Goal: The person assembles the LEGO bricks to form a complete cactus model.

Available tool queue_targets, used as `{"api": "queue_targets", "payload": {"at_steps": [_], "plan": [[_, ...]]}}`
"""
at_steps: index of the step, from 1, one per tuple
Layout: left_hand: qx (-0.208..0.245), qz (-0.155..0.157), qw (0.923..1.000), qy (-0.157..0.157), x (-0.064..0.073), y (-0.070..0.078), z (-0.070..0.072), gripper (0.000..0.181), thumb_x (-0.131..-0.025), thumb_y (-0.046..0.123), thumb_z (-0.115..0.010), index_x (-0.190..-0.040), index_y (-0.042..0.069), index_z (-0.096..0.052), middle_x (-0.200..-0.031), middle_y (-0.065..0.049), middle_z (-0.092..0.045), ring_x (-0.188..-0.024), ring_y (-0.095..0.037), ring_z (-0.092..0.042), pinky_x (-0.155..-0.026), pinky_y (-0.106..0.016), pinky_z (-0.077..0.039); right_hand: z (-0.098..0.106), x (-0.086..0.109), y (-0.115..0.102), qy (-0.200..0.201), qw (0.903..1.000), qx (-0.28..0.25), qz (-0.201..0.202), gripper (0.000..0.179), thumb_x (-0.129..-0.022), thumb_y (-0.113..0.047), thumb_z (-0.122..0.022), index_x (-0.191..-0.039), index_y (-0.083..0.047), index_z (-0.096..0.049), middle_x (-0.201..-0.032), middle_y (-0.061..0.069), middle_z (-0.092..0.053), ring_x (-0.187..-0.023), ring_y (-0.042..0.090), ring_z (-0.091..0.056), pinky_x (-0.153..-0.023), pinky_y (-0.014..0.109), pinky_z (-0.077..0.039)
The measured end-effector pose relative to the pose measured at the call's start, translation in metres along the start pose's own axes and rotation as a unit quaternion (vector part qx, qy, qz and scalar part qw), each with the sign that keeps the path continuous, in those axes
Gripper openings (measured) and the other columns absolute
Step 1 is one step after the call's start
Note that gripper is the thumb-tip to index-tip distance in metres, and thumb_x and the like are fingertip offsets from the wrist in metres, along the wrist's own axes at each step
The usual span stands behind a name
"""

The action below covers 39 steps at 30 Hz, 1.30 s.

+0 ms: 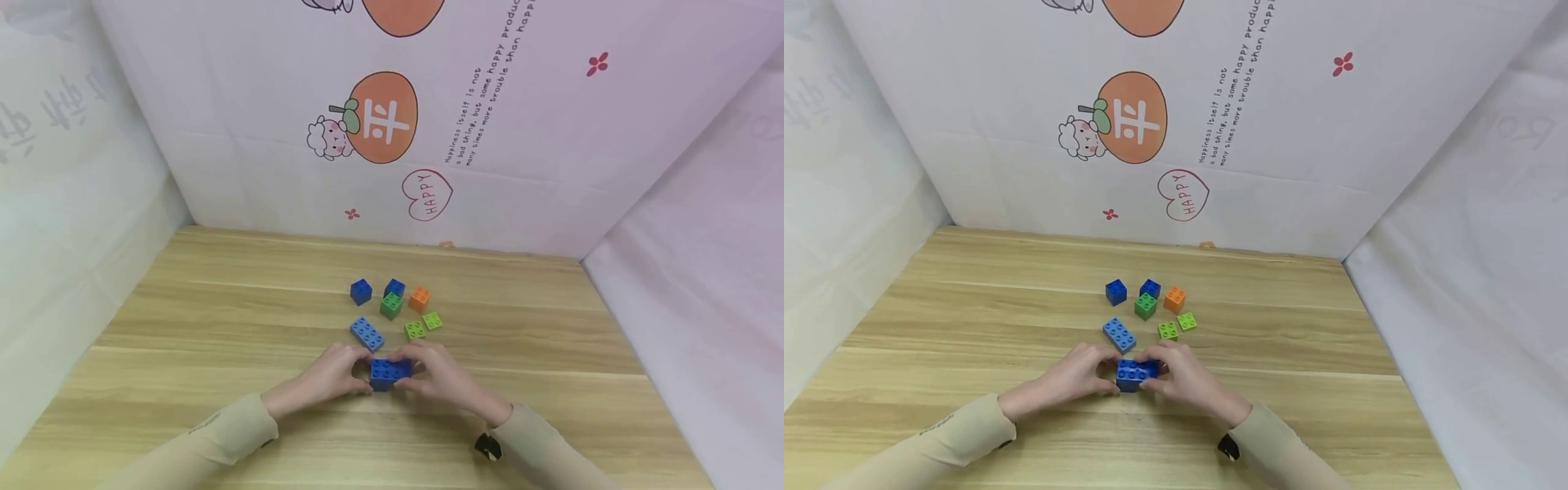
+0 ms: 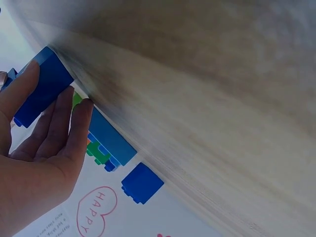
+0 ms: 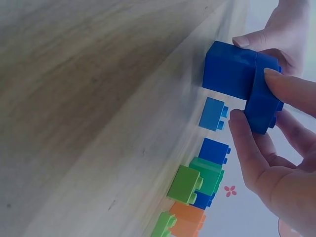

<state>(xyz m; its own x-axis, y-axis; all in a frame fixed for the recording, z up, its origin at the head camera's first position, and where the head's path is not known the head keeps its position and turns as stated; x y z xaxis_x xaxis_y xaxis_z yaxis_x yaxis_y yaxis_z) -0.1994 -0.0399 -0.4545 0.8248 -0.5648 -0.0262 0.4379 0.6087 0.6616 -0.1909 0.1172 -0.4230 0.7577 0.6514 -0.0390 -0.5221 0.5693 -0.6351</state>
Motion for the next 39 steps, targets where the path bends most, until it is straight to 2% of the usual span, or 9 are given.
{"api": "queue_targets", "payload": {"at_steps": [8, 25, 39], "plan": [[0.002, 0.002, 1.0000, -0.004, -0.0002, -0.0002, 0.0001, 0.038, -0.073, 0.013, -0.086, -0.107, 0.004, -0.072, -0.103, -0.007, -0.076, -0.095, -0.018, -0.071, -0.083, -0.028, -0.060, -0.0001, 0.0027, 0.0044, -0.001, 0.9995, -0.021, -0.024, 0.037, -0.084, -0.009, -0.076, -0.120, -0.007, -0.067, -0.118, 0.011, -0.068, -0.104, 0.024, -0.068, -0.085, 0.027, -0.062], [-0.015, -0.007, 0.9999, -0.001, 0.0025, -0.0008, -0.0015, 0.039, -0.077, 0.016, -0.084, -0.112, 0.005, -0.070, -0.108, -0.007, -0.075, -0.100, -0.019, -0.070, -0.090, -0.034, -0.060, -0.0020, 0.0058, 0.0067, 0.002, 0.9995, -0.021, -0.023, 0.037, -0.086, -0.011, -0.075, -0.122, -0.008, -0.065, -0.118, 0.009, -0.069, -0.104, 0.021, -0.068, -0.086, 0.024, -0.061], [0.004, -0.003, 1.0000, -0.006, 0.0015, -0.0018, -0.0009, 0.041, -0.075, 0.015, -0.085, -0.112, 0.005, -0.070, -0.108, -0.007, -0.075, -0.101, -0.021, -0.070, -0.089, -0.036, -0.060, -0.0031, 0.0073, 0.0102, 0.010, 0.9994, -0.027, -0.019, 0.039, -0.086, -0.013, -0.076, -0.123, -0.009, -0.065, -0.117, 0.008, -0.068, -0.104, 0.020, -0.068, -0.086, 0.024, -0.061]]}}
Point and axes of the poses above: each hand's wrist, its own x-axis away from the middle knuckle, its own z-axis out of the back of the hand, y = z × x, the point moved 6 cm from there along -x, towards the middle knuckle
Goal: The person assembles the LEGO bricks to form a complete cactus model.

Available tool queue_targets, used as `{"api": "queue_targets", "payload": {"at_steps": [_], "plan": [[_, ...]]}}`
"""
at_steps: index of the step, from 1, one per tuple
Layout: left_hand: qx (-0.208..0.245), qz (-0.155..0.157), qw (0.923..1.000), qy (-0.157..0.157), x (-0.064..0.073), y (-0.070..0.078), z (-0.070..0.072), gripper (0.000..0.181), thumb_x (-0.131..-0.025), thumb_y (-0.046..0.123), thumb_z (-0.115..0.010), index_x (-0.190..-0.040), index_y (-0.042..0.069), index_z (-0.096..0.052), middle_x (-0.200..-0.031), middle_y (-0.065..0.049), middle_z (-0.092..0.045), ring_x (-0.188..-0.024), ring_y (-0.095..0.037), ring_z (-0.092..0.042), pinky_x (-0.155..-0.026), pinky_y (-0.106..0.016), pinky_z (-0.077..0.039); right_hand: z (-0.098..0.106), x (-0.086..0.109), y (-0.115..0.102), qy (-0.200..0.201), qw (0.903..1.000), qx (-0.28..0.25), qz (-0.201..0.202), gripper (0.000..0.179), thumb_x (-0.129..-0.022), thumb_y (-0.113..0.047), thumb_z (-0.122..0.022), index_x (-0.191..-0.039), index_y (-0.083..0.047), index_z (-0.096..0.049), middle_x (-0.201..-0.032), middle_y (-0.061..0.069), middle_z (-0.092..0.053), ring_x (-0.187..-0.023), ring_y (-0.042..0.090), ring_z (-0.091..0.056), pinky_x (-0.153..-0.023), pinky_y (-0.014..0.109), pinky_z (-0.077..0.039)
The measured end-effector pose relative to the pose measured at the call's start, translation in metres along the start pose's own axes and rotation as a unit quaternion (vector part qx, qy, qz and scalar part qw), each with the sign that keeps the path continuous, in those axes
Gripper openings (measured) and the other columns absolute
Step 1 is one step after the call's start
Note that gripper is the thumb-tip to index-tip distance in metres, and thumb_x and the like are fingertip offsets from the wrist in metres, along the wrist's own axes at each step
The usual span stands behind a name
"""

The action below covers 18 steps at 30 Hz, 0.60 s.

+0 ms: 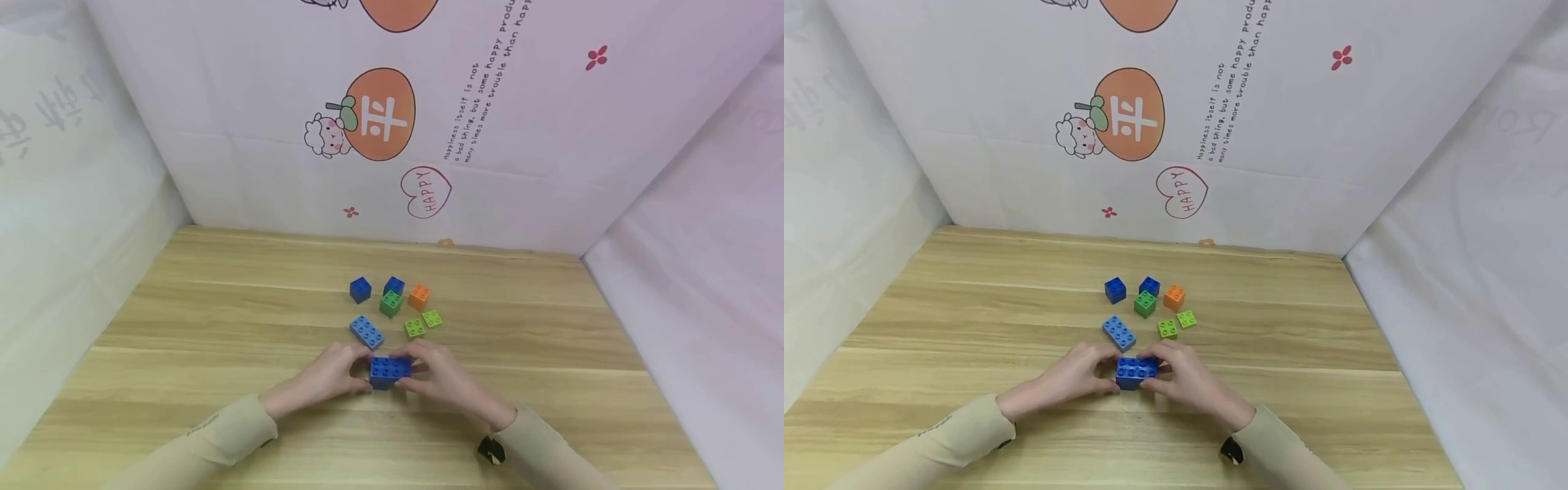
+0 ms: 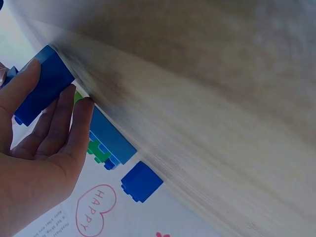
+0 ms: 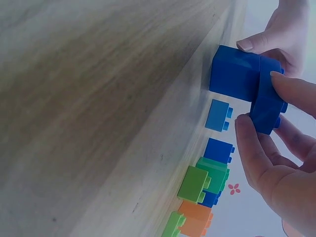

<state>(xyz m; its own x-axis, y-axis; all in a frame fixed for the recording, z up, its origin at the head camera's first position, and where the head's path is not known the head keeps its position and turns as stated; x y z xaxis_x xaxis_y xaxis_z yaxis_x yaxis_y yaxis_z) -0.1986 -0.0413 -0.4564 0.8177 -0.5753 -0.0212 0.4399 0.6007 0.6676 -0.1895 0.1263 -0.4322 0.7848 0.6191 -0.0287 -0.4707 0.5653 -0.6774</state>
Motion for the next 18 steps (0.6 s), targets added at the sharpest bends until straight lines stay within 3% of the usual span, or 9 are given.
{"api": "queue_targets", "payload": {"at_steps": [18], "plan": [[-0.001, 0.005, 1.0000, 0.000, 0.0003, -0.0004, 0.0001, 0.041, -0.075, 0.015, -0.085, -0.112, 0.005, -0.070, -0.109, -0.007, -0.075, -0.101, -0.021, -0.069, -0.089, -0.036, -0.059, 0.0062, 0.0037, 0.0013, 0.005, 0.9998, -0.020, -0.003, 0.038, -0.086, -0.011, -0.075, -0.123, -0.008, -0.065, -0.122, 0.010, -0.068, -0.107, 0.025, -0.068, -0.089, 0.030, -0.061]]}}
Point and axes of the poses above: each hand's wrist, its own x-axis away from the middle knuckle, its own z-axis out of the back of the hand, y = z × x, the point moved 6 cm from there along -x, towards the middle knuckle
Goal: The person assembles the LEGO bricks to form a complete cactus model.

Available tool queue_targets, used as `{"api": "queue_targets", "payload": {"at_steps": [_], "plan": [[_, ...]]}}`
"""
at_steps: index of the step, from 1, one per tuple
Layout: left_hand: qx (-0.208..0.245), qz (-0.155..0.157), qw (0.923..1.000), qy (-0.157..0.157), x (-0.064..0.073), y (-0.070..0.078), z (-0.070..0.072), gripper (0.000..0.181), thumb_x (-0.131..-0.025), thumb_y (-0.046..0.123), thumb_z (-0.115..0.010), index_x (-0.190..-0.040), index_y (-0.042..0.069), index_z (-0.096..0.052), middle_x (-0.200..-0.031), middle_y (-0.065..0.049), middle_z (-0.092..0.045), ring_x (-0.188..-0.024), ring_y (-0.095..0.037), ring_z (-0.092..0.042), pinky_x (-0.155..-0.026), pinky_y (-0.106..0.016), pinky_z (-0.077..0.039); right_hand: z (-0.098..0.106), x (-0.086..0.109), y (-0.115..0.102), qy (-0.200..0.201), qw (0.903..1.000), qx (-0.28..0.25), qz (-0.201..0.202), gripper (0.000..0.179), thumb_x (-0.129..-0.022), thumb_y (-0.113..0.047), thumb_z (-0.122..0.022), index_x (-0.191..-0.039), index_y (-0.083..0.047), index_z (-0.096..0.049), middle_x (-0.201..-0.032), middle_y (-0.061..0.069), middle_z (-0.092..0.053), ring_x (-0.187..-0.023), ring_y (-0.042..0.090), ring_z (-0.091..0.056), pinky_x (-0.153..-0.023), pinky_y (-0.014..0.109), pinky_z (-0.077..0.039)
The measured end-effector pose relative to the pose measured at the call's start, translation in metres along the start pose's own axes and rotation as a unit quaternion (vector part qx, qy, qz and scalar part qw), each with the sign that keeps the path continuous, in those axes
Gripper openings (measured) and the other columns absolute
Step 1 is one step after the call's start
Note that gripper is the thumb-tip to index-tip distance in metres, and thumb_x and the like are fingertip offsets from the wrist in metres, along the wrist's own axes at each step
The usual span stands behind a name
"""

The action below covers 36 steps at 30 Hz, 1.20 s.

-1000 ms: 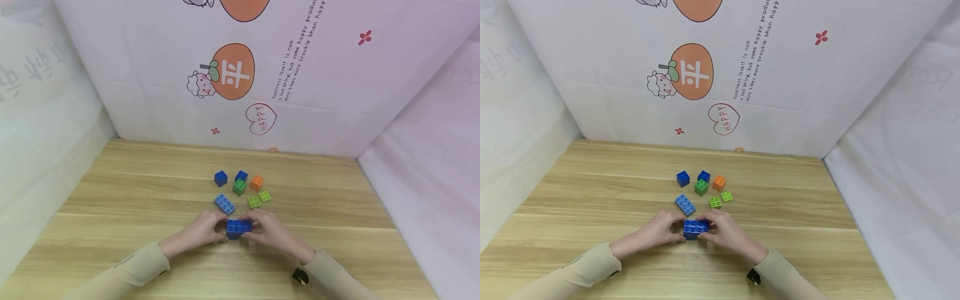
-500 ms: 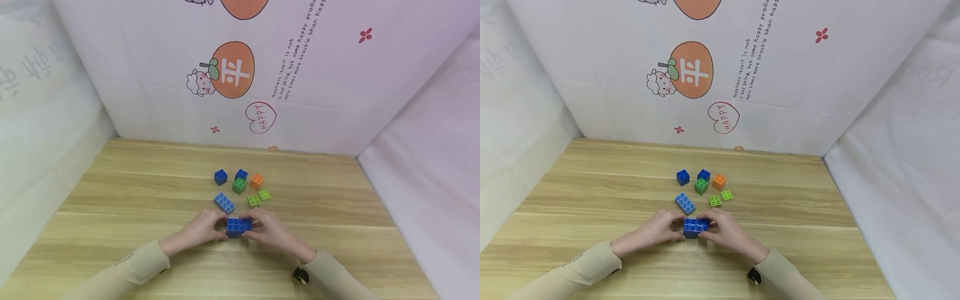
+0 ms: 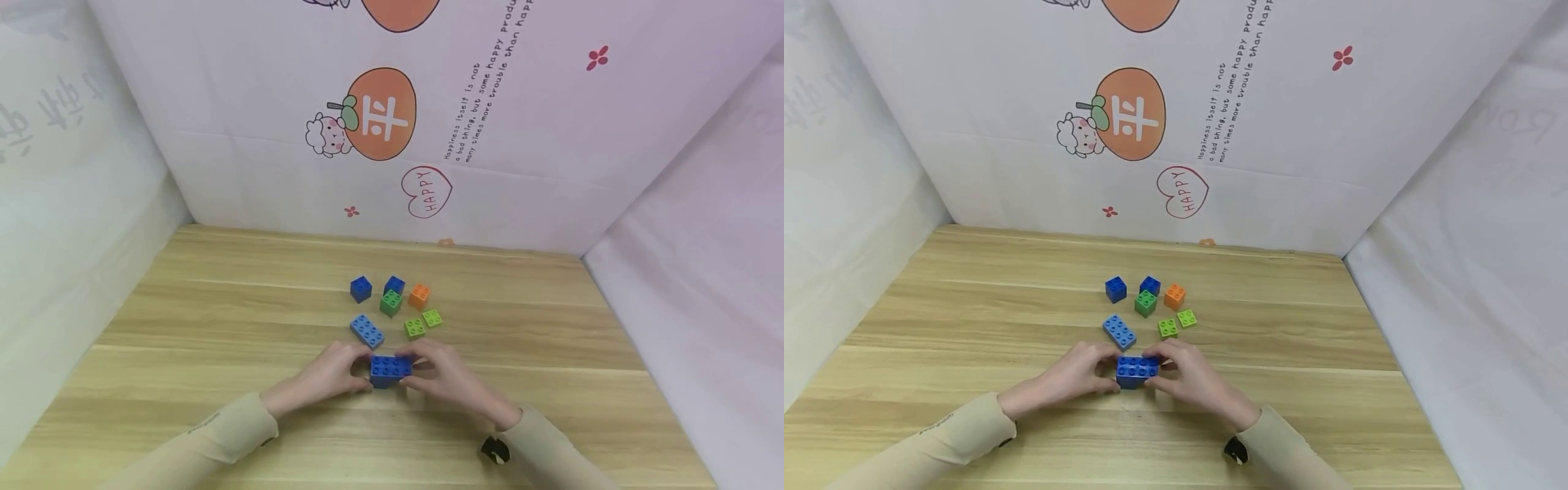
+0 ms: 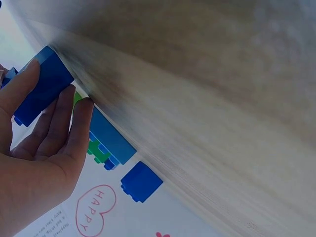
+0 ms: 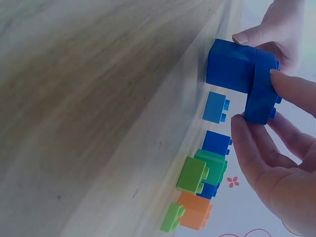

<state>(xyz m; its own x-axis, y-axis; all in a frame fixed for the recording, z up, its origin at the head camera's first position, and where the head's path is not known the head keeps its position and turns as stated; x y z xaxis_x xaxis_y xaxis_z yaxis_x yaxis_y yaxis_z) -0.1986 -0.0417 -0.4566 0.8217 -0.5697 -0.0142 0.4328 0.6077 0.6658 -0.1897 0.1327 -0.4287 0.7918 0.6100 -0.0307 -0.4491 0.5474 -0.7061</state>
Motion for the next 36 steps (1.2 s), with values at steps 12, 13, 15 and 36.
{"api": "queue_targets", "payload": {"at_steps": [12, 13, 15, 36], "plan": [[-0.007, -0.002, 1.0000, 0.000, 0.000, 0.000, 0.000, 0.042, -0.075, 0.017, -0.085, -0.112, 0.004, -0.070, -0.108, -0.007, -0.075, -0.098, -0.019, -0.069, -0.086, -0.033, -0.060, 0.016, -0.001, 0.001, 0.042, 0.9989, -0.008, 0.019, 0.034, -0.087, -0.011, -0.074, -0.118, -0.001, -0.066, -0.114, 0.016, -0.071, -0.103, 0.029, -0.070, -0.086, 0.032, -0.062], [-0.008, -0.002, 1.0000, 0.000, 0.000, 0.000, 0.000, 0.042, -0.075, 0.017, -0.085, -0.112, 0.004, -0.070, -0.108, -0.007, -0.075, -0.098, -0.019, -0.069, -0.086, -0.033, -0.060, 0.018, -0.001, 0.001, 0.047, 0.9987, -0.006, 0.020, 0.033, -0.087, -0.010, -0.074, -0.118, -0.001, -0.066, -0.114, 0.016, -0.071, -0.102, 0.029, -0.070, -0.085, 0.032, -0.063], [-0.007, -0.002, 1.0000, 0.001, 0.000, 0.000, -0.001, 0.042, -0.075, 0.016, -0.085, -0.112, 0.004, -0.070, -0.108, -0.007, -0.075, -0.098, -0.019, -0.069, -0.085, -0.033, -0.060, 0.022, -0.002, 0.003, 0.059, 0.9980, 0.001, 0.023, 0.032, -0.087, -0.010, -0.073, -0.117, -0.001, -0.066, -0.112, 0.016, -0.071, -0.101, 0.029, -0.070, -0.084, 0.033, -0.063], [-0.002, -0.002, 1.0000, 0.000, 0.001, 0.003, 0.000, 0.041, -0.075, 0.015, -0.085, -0.111, 0.003, -0.070, -0.107, -0.008, -0.075, -0.095, -0.018, -0.068, -0.081, -0.029, -0.059, 0.037, -0.023, 0.049, 0.085, 0.9937, 0.015, -0.072, 0.031, -0.088, -0.009, -0.072, -0.117, 0.000, -0.065, -0.115, 0.018, -0.071, -0.105, 0.033, -0.068, -0.090, 0.041, -0.061]]}}
Point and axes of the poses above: each hand's wrist, its own x-axis away from the middle knuckle, its own z-axis out of the back of the hand, y = z × x, the point moved 6 cm from there along -x, towards the middle knuckle
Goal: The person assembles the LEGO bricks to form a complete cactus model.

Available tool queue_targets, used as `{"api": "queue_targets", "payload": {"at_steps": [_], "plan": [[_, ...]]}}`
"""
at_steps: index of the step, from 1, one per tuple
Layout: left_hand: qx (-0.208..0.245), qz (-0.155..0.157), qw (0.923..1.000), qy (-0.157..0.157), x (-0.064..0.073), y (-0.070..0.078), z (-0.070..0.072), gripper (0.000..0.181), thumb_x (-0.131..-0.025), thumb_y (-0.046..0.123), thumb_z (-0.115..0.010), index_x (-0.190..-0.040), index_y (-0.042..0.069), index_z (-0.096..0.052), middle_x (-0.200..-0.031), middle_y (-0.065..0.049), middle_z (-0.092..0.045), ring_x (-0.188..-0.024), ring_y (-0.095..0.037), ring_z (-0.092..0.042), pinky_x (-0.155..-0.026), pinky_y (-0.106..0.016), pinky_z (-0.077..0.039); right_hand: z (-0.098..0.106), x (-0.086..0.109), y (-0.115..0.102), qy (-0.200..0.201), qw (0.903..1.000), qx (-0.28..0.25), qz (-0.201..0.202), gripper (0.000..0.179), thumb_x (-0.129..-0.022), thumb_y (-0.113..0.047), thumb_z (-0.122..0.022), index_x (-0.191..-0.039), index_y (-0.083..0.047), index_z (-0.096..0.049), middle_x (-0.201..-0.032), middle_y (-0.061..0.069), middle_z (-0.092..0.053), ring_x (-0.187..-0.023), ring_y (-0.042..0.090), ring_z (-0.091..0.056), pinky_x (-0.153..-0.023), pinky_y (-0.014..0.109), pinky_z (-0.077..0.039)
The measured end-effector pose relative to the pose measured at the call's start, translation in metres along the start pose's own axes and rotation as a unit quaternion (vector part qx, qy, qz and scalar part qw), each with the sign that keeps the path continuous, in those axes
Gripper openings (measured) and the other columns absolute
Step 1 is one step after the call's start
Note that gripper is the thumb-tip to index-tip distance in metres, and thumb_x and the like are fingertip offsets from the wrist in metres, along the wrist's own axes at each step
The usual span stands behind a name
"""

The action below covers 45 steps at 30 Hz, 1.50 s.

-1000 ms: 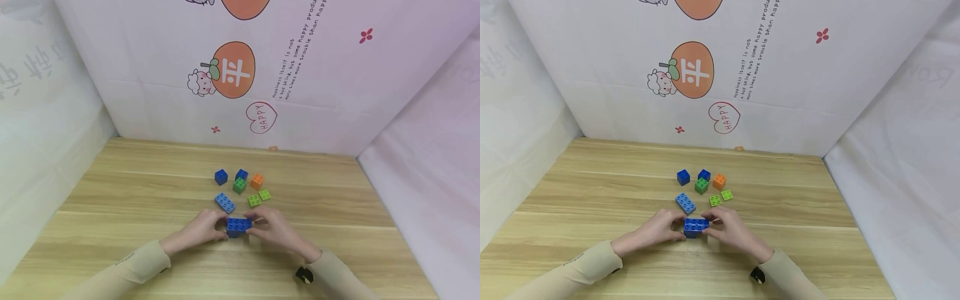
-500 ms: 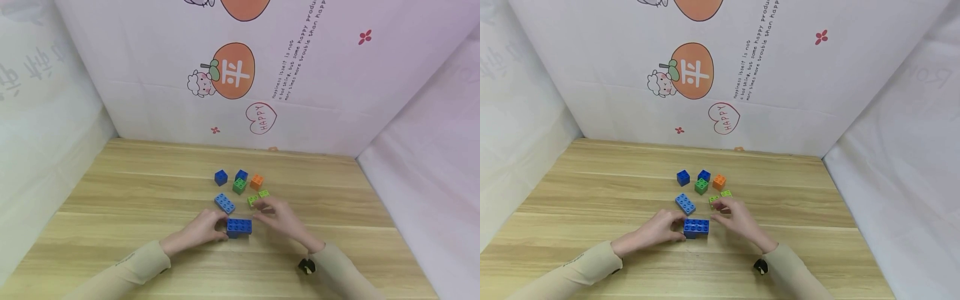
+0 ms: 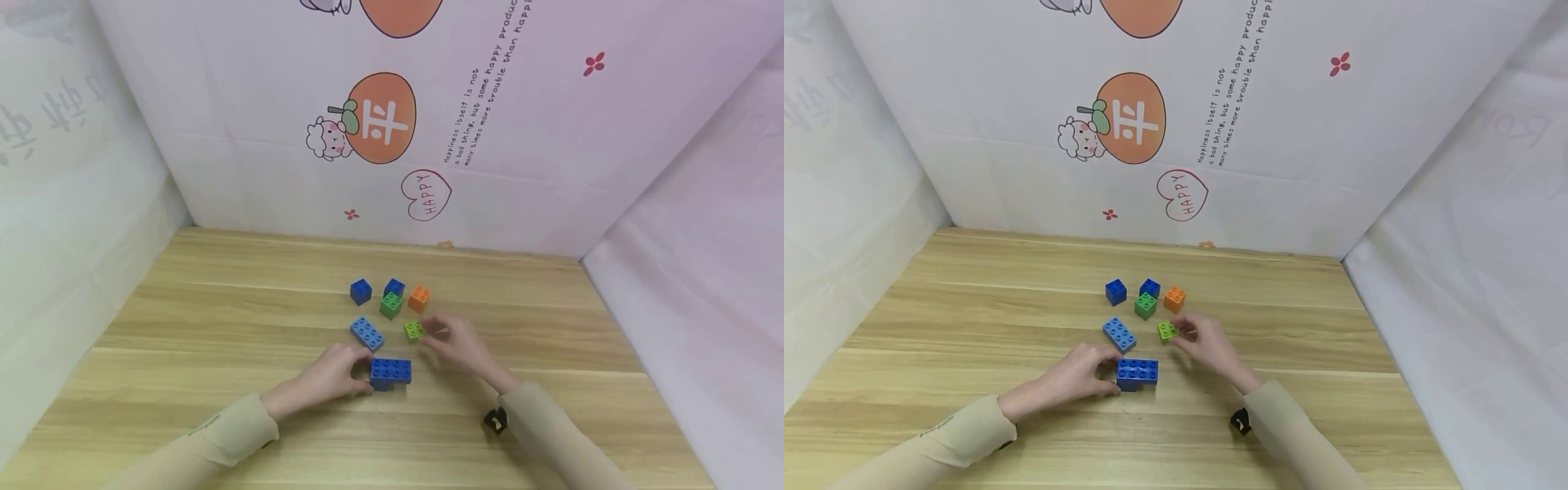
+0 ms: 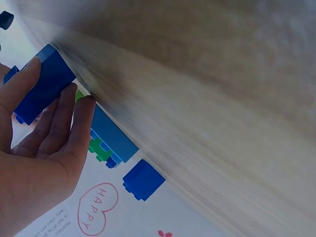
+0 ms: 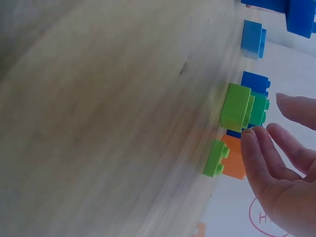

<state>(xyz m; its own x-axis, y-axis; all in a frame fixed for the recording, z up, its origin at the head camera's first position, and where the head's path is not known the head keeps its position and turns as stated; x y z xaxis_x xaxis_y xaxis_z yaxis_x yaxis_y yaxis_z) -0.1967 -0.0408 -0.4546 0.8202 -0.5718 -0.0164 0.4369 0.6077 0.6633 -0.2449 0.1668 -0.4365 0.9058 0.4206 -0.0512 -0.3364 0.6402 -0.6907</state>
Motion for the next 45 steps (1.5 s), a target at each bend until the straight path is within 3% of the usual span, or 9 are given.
{"api": "queue_targets", "payload": {"at_steps": [7, 35, 45], "plan": [[-0.010, -0.001, 0.9999, 0.002, -0.001, -0.001, -0.001, 0.041, -0.074, 0.015, -0.086, -0.110, 0.004, -0.071, -0.106, -0.007, -0.075, -0.097, -0.020, -0.068, -0.085, -0.033, -0.060, -0.002, -0.005, 0.006, -0.007, 0.9999, 0.005, -0.010, 0.033, -0.088, -0.008, -0.072, -0.119, 0.000, -0.065, -0.115, 0.017, -0.071, -0.105, 0.033, -0.068, -0.094, 0.046, -0.059], [-0.006, -0.002, 1.0000, 0.005, 0.000, -0.001, 0.000, 0.045, -0.074, 0.015, -0.086, -0.113, 0.003, -0.069, -0.111, -0.009, -0.074, -0.103, -0.023, -0.069, -0.090, -0.037, -0.059, -0.013, -0.014, 0.004, -0.023, 0.9975, 0.067, 0.003, 0.038, -0.085, -0.010, -0.075, -0.120, -0.001, -0.064, -0.113, 0.012, -0.072, -0.101, 0.024, -0.069, -0.090, 0.041, -0.060], [0.021, 0.009, 0.9997, 0.001, 0.002, -0.002, 0.000, 0.043, -0.076, 0.018, -0.085, -0.114, 0.004, -0.070, -0.111, -0.008, -0.074, -0.102, -0.021, -0.069, -0.091, -0.037, -0.059, -0.017, -0.013, 0.002, -0.025, 0.9967, 0.077, -0.004, 0.038, -0.081, -0.010, -0.078, -0.117, -0.003, -0.065, -0.110, 0.012, -0.071, -0.101, 0.024, -0.067, -0.090, 0.042, -0.059]]}}
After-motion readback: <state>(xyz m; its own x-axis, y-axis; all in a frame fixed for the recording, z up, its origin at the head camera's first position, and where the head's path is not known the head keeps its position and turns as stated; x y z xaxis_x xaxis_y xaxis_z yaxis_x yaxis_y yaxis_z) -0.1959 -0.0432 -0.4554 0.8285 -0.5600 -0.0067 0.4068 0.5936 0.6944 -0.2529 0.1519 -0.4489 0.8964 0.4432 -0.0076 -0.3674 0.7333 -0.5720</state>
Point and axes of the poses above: each hand's wrist, its own x-axis away from the middle knuckle, its own z-axis out of the back of the hand, y = z × x, the point moved 6 cm from there along -x, towards the middle knuckle
